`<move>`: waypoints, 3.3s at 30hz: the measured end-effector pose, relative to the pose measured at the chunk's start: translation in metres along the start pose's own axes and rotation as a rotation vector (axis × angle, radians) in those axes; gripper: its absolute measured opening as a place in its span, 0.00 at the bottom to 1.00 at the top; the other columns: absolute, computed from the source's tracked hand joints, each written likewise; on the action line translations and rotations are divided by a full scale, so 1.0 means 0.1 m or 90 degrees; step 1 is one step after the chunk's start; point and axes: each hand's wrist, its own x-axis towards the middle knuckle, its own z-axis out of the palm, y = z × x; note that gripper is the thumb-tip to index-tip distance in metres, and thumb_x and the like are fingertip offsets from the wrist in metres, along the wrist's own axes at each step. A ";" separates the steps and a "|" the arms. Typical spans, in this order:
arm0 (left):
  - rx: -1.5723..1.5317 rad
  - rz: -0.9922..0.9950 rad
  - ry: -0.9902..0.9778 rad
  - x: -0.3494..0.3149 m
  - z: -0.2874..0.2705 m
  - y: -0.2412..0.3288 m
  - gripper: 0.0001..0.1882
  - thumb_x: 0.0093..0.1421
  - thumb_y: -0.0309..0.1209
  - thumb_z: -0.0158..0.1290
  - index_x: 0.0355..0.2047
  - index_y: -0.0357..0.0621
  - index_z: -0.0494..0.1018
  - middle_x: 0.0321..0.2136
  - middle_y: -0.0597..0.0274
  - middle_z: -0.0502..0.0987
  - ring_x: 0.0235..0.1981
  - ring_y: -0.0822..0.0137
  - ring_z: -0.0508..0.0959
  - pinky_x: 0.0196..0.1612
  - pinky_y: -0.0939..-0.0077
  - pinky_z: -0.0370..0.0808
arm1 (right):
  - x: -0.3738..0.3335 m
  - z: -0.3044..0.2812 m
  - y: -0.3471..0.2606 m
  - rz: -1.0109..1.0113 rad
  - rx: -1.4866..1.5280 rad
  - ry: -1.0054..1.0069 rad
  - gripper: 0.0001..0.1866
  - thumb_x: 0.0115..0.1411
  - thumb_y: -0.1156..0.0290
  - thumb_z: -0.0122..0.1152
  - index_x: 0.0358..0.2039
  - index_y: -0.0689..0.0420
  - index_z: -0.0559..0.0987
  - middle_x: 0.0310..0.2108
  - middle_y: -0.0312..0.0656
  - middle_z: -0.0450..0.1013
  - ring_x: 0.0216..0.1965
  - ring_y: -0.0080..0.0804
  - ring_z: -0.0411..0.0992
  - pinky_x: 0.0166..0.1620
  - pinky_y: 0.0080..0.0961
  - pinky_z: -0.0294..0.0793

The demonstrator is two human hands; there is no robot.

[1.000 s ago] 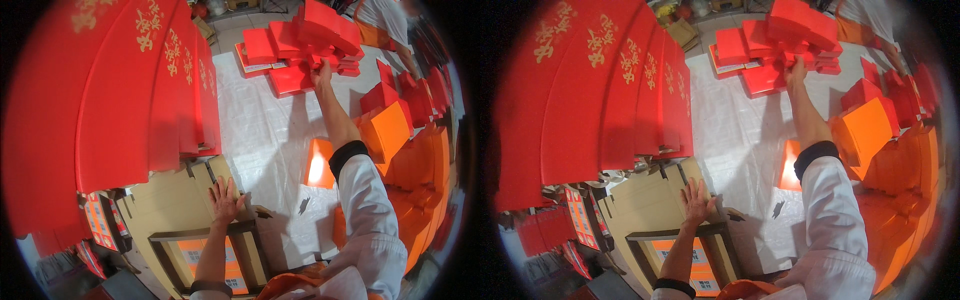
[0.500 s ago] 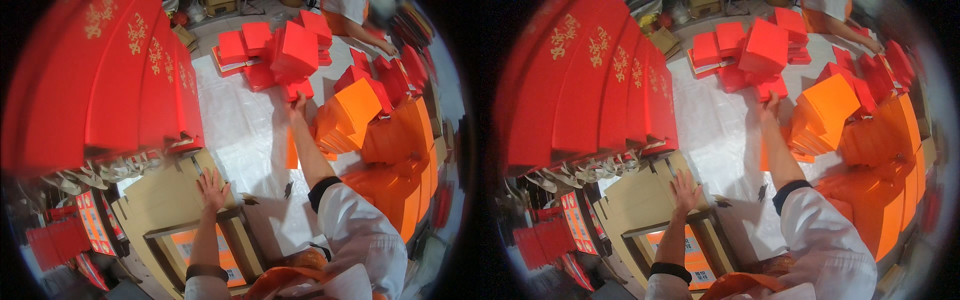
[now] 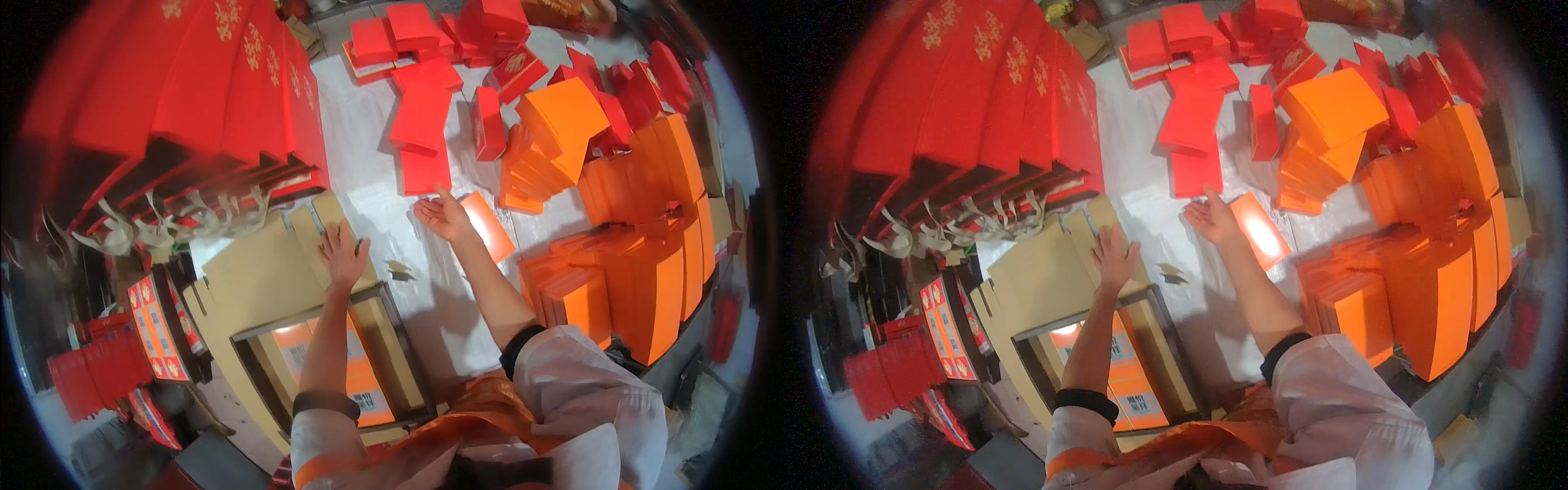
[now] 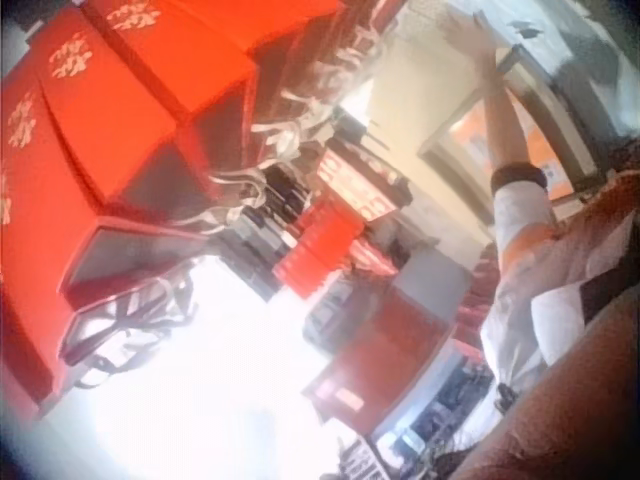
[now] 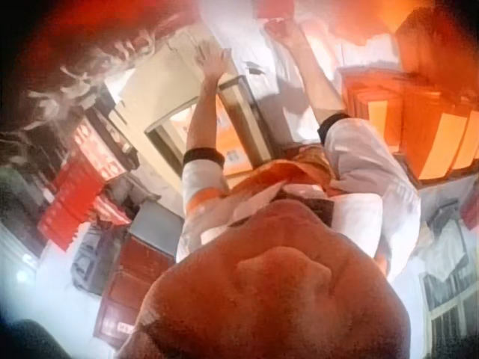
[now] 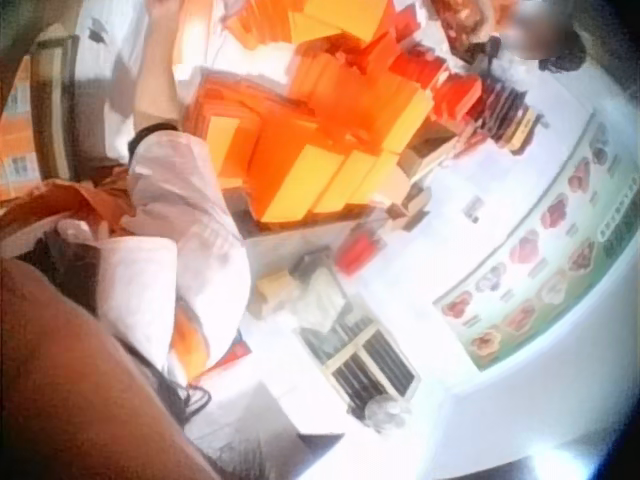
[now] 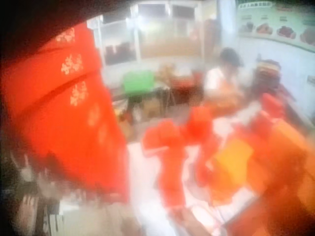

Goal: The person assembles gift boxes by placing small orange and red packets into a cardboard tray. They arrange the packets in a grid pattern, then cover the tray with a cardboard lid and secure it with a black strap. The process is repeated for multiple boxes in a warehouse setting.

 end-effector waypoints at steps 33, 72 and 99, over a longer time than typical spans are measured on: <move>-1.533 -0.278 -0.313 -0.35 -1.10 0.87 0.35 0.51 0.58 0.40 0.50 0.45 0.60 0.45 0.56 0.68 0.42 0.62 0.69 0.41 0.67 0.69 | 0.73 0.33 -1.60 -0.873 -1.080 0.477 0.34 0.57 0.57 0.43 0.58 0.65 0.51 0.55 0.51 0.57 0.55 0.43 0.58 0.55 0.38 0.55; -0.893 -0.461 0.090 -3.44 -1.23 -1.87 0.34 0.59 0.50 0.41 0.59 0.44 0.48 0.47 0.55 0.64 0.39 0.66 0.68 0.42 0.70 0.68 | -3.20 -0.89 2.53 -0.328 -0.392 -0.108 0.35 0.54 0.78 0.53 0.60 0.57 0.49 0.60 0.44 0.50 0.57 0.32 0.57 0.56 0.29 0.61; 0.059 0.491 -0.041 -2.57 -0.82 -0.38 0.12 0.53 0.38 0.47 0.29 0.44 0.74 0.38 0.60 0.72 0.54 0.62 0.60 0.60 0.55 0.48 | -3.23 -1.62 2.12 -0.254 -0.364 0.044 0.21 0.53 0.64 0.60 0.42 0.58 0.63 0.38 0.37 0.67 0.38 0.26 0.68 0.39 0.26 0.70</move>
